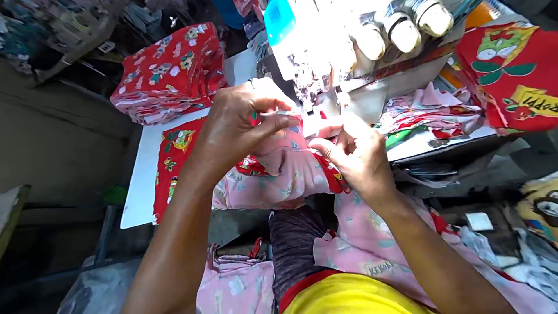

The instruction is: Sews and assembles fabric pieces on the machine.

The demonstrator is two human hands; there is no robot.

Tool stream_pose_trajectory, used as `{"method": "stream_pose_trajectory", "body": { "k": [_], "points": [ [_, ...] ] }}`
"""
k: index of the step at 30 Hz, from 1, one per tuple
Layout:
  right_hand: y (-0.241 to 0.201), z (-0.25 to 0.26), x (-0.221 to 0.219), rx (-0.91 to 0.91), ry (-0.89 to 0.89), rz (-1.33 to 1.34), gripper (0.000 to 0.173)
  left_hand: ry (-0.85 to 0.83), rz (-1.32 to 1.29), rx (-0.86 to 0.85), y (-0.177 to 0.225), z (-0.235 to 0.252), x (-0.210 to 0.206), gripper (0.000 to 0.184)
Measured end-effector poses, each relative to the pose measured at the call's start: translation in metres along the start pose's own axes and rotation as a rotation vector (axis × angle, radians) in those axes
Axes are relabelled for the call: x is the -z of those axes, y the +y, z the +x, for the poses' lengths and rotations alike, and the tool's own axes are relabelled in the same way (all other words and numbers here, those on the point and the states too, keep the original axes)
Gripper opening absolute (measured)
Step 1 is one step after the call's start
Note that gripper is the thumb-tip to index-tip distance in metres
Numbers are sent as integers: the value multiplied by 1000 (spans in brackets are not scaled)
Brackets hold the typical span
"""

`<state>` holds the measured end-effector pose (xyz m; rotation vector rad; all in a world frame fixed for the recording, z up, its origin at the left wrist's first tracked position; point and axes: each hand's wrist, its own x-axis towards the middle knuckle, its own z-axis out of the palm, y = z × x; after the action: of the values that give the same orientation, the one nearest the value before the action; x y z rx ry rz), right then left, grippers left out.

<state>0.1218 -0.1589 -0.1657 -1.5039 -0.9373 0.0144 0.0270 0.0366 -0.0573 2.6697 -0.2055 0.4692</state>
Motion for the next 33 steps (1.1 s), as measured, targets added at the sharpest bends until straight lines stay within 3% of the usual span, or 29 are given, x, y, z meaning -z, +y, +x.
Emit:
{"method": "stream_pose_trajectory", "body": {
  "k": [3,6,13,19,25,33],
  "points": [
    [4,-9,1,-66,-220,-10,30,20,-28,-28,2,-5,-1,20],
    [5,-9,3,-100,-282,74,13,34,-30,-19,2,-10,-2,21],
    [-2,-9,6,-119,-275,172,7,46,-49,-14,1,-20,-1,21],
    [-3,-8,1,-21,-289,92,16,92,-121,-52,0,-24,-2,16],
    [-5,-11,-5,2,-228,-17,11,126,-115,-43,1,-30,1,18],
    [-8,-13,-10,45,-258,31,21,147,-109,-38,-1,-36,2,18]
  ]
}}
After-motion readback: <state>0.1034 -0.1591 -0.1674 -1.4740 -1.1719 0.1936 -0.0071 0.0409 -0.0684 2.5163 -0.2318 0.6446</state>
